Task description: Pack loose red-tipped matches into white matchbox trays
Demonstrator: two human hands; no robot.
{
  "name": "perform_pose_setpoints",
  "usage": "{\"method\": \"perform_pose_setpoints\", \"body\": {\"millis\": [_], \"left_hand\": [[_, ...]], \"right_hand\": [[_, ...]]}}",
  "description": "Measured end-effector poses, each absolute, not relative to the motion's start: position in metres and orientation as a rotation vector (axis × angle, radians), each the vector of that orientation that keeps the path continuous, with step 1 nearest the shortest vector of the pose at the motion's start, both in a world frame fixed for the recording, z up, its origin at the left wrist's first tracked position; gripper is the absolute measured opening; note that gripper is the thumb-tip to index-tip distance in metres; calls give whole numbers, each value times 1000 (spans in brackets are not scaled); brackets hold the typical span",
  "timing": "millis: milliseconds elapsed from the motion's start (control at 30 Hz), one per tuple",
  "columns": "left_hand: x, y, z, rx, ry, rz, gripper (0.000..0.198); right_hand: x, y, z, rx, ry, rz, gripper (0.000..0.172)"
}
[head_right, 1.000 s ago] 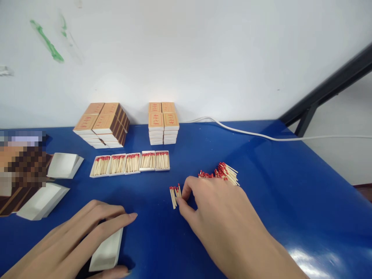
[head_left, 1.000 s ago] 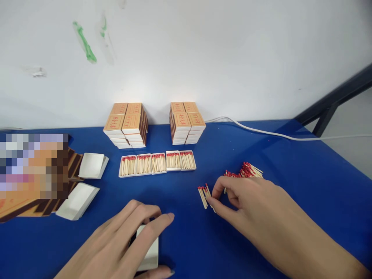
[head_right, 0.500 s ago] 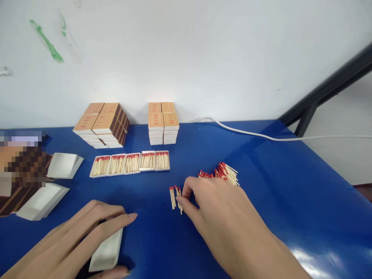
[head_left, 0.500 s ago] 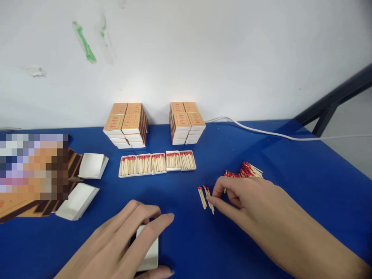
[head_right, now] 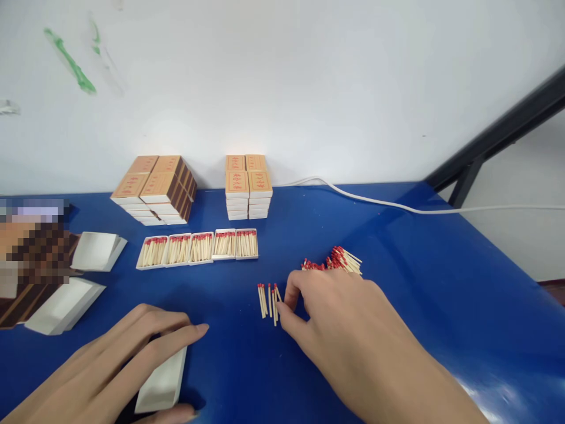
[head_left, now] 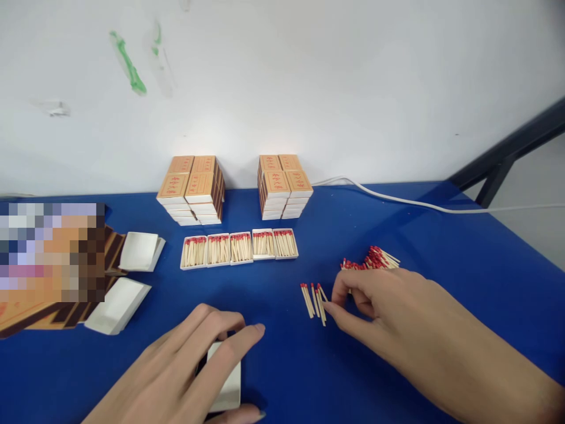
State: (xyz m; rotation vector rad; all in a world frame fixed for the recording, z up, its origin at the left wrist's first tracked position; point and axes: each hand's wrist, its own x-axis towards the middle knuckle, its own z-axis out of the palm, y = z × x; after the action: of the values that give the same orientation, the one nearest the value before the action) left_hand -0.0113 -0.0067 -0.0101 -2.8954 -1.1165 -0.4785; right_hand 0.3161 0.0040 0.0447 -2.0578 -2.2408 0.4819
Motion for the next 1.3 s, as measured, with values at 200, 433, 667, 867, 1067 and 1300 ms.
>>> {"method": "perform_pose_setpoints", "body": {"millis": [200, 433, 667, 867, 1067, 1300], "left_hand": [[-15, -3, -11, -2908, -1037, -484, 65], [-15, -5, -14, -2912, -1036, -462, 67], [-11, -8, -11, -2925, -1098, -512, 61], [-11, -7, -11, -2911, -1127, -475, 65], [-13, -3, -10, -2917, -1019, -512, 69], [-10, -8, -11, -2917, -1136, -450, 64]], "right_hand": [[321, 1, 44, -1999, -2274, 454, 41], [321, -3, 42, -2005, -2207, 438, 29], [321, 2, 41, -2045, -2214, 500, 20], [324, 1, 38, -1991, -2190, 512, 10], [324, -1, 38, -2004, -2148, 571, 23], [318, 2, 39, -2089, -2150, 456, 21]]}}
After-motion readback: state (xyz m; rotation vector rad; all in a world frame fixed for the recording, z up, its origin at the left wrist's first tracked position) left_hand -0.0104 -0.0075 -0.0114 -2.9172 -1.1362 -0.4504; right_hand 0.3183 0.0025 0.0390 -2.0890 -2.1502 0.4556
